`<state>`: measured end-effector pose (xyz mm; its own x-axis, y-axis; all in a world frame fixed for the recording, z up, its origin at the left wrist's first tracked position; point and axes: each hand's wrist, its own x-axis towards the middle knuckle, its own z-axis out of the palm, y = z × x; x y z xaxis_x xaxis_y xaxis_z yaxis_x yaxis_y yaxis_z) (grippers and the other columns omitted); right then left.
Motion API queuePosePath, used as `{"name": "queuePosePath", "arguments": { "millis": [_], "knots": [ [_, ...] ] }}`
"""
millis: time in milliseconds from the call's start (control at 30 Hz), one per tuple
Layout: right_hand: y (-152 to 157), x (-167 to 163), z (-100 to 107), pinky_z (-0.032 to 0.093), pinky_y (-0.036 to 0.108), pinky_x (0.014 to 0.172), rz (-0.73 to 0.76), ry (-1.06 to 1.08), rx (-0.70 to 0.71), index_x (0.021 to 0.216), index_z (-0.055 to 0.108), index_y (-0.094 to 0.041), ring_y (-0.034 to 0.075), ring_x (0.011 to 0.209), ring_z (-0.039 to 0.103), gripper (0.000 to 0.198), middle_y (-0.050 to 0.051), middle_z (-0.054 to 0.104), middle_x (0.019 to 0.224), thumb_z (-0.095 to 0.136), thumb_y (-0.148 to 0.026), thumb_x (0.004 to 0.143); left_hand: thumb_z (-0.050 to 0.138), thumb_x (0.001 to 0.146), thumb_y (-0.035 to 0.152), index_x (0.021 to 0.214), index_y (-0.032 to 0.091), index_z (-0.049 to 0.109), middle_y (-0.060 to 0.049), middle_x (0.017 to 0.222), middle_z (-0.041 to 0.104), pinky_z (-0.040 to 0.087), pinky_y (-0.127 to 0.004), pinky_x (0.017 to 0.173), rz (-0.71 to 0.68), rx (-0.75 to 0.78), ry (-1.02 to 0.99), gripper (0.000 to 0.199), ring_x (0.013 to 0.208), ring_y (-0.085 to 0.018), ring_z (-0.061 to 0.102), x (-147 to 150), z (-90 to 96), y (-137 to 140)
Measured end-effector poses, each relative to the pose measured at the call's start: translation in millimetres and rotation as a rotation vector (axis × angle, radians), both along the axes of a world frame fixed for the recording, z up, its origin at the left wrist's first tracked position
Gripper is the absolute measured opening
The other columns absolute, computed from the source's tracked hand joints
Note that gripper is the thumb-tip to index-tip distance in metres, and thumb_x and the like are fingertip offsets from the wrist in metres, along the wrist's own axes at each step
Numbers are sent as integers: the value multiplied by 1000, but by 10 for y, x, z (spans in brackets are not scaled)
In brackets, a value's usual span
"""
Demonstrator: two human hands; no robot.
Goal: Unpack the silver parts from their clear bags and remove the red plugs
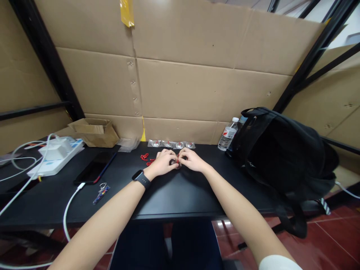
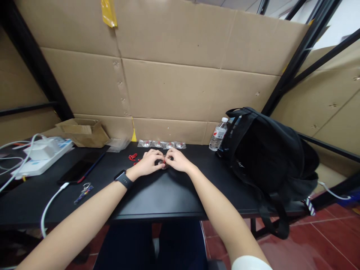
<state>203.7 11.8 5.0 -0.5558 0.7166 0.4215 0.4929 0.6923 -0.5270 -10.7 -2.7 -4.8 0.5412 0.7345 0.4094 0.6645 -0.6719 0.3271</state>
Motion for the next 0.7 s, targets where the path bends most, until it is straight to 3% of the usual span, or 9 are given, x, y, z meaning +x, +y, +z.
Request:
{"name": "queuePosePath", "arguments": {
  "millis": [167,267,333,433,567,700],
  "knots": [
    [13,32,-28,48,29,76,-40,-33,28,86,71,-18,17,83,60,11,5,64,95,66,-27,89,66,87,40,90,32,78,-4,108,70,39,-48,98,14,-62,28,14,113,-29,53,-52,-17,53],
    [29,77,-11,47,30,78,-65,-33,55,90,72,-19,16,82,59,9,5,64,95,67,-26,88,62,89,46,99,34,77,-4,112,70,39,-47,98,76,-34,3,21,114,-29,54,-145,45,108],
    [43,101,5,47,31,79,-79,-37,71,89,72,-19,16,81,58,8,5,64,93,68,-25,87,58,92,47,109,33,73,-6,119,68,39,-48,97,205,36,-47,27,116,-30,54,-271,105,173],
    [57,120,25,46,31,81,-85,-46,78,89,72,-19,16,81,58,5,4,65,93,69,-21,84,53,94,43,120,29,67,-10,127,64,39,-50,97,530,133,-121,33,119,-34,51,-603,179,302],
    [56,130,31,46,32,82,-89,-50,62,90,71,-19,17,84,59,6,5,67,96,69,-19,84,47,92,35,128,23,62,-17,129,62,39,-53,94,949,76,-196,41,120,-39,48,-1194,147,453],
    [47,133,29,46,33,83,-88,-49,61,90,71,-18,18,86,60,6,6,67,97,69,-19,84,52,84,26,101,23,75,-14,127,66,34,-55,98,993,-44,-144,29,123,-39,44,-1572,6,518]
  ]
}}
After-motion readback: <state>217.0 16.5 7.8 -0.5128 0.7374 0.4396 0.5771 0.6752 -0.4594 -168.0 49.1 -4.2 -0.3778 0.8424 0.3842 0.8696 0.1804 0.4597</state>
